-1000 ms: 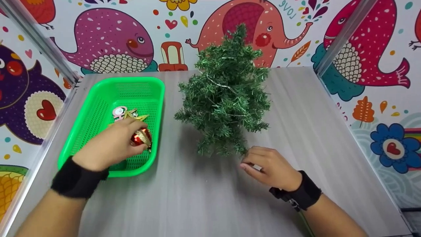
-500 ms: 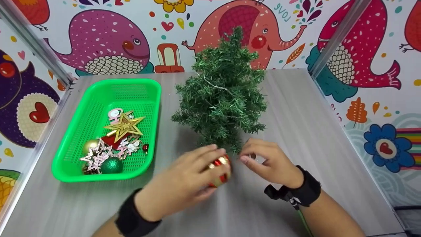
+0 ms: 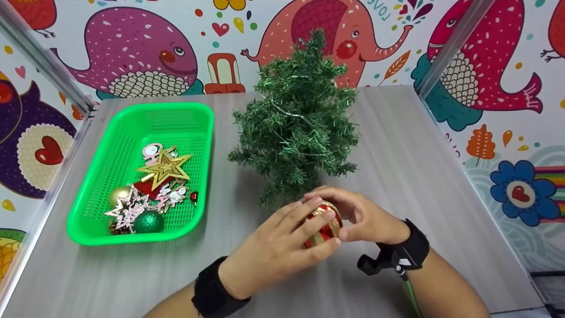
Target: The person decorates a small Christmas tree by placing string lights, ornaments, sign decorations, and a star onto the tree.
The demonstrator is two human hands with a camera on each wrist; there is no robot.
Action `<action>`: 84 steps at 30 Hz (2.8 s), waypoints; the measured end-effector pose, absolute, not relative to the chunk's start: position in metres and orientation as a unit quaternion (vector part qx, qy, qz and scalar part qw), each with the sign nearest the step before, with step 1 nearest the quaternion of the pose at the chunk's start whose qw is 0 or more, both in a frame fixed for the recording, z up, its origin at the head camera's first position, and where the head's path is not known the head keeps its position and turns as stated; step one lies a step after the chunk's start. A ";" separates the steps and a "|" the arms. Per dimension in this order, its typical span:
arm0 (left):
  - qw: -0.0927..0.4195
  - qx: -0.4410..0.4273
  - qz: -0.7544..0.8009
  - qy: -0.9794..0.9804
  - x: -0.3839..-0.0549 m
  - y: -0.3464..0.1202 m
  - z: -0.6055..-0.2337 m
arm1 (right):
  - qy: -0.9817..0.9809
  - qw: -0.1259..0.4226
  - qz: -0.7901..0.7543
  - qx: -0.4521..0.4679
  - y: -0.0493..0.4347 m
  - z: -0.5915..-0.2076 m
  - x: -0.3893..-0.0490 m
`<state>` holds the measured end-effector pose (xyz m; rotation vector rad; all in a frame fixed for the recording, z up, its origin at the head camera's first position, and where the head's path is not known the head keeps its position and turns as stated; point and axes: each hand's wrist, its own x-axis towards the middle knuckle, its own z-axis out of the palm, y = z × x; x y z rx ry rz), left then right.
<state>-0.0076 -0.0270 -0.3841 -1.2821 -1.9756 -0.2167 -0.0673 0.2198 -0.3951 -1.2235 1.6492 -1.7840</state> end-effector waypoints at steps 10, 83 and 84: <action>0.301 -0.480 -0.306 -0.765 -0.027 -0.032 -0.386 | 0.601 0.191 -0.648 -0.427 0.222 -0.397 -0.066; 0.131 -0.263 -0.639 -0.711 -0.037 -0.032 -0.383 | 0.710 -0.081 -0.595 -0.367 0.169 -0.383 -0.049; 0.116 -0.257 -0.656 -0.700 -0.037 -0.032 -0.380 | 0.722 -0.090 -0.579 -0.367 0.168 -0.381 -0.049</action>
